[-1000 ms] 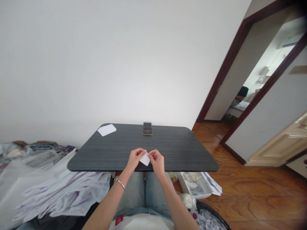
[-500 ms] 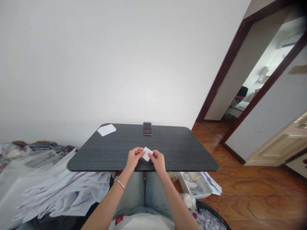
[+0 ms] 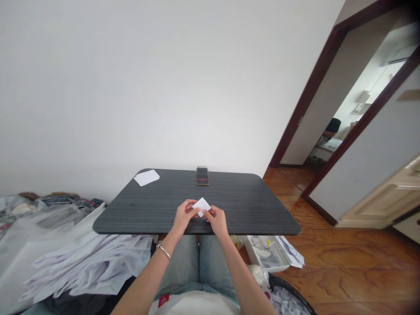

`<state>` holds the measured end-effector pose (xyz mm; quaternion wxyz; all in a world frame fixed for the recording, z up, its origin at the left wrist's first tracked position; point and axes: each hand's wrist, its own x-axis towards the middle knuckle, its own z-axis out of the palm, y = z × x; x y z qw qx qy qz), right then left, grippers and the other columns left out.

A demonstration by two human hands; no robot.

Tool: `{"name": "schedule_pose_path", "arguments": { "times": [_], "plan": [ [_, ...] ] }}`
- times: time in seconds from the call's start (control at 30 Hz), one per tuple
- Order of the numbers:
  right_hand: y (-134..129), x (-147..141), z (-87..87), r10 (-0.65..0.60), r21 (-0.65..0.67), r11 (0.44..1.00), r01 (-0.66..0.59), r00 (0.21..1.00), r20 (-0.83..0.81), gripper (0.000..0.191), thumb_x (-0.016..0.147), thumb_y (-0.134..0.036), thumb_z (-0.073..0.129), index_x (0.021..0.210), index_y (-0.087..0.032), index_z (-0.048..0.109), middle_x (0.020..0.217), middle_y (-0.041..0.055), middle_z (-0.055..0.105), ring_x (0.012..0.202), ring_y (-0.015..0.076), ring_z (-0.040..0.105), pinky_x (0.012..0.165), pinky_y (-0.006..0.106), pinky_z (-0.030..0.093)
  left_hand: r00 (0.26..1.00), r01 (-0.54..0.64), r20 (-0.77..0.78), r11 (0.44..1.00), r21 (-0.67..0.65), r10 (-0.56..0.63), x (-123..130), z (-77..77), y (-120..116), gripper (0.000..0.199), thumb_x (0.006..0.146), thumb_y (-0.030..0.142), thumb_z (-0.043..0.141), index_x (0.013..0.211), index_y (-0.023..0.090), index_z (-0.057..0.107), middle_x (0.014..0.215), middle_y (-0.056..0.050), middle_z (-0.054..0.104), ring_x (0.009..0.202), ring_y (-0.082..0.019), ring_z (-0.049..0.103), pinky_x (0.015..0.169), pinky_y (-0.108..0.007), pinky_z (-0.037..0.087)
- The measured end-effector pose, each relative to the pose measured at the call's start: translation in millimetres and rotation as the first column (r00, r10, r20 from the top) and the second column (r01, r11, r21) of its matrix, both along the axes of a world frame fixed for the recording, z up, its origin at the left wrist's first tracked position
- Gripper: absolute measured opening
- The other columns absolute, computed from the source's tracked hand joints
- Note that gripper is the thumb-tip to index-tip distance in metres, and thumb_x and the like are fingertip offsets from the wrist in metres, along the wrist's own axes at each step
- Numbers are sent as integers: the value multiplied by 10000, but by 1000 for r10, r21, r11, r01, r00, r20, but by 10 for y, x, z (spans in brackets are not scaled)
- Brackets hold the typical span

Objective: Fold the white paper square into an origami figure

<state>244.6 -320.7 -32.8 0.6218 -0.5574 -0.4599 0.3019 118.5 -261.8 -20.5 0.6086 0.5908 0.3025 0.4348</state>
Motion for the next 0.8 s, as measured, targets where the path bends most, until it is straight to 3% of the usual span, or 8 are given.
{"name": "schedule_pose_path", "arguments": {
  "times": [0.3, 0.67, 0.8],
  "plan": [
    [-9, -4, 2, 12, -11, 1000, -12, 1000, -27, 230, 687, -374, 616, 658, -147, 603, 584, 43, 635, 522, 161, 570, 429, 235, 453, 998, 55, -31, 998, 15, -54, 6, 8, -8, 347, 642, 239, 680, 942, 135, 541, 750, -37, 671, 647, -143, 611, 575, -224, 455],
    [1, 21, -9, -50, 57, 997, 54, 996, -77, 280, 723, -413, 575, 591, -183, 486, 455, -55, 452, 411, 91, 430, 387, 196, 395, 983, 177, -63, 983, 41, -174, 37, -17, -15, 362, 614, 236, 706, 913, 136, 527, 824, -55, 678, 733, -171, 630, 686, -271, 457],
    [-13, 21, 1, -58, 76, 995, 63, 995, -76, 261, 721, -408, 583, 621, -173, 525, 476, -46, 460, 421, 93, 429, 389, 198, 387, 979, 185, -98, 981, 51, -179, 46, -30, -17, 344, 593, 240, 717, 852, 142, 514, 745, -25, 664, 652, -161, 620, 623, -257, 449]
  ]
}}
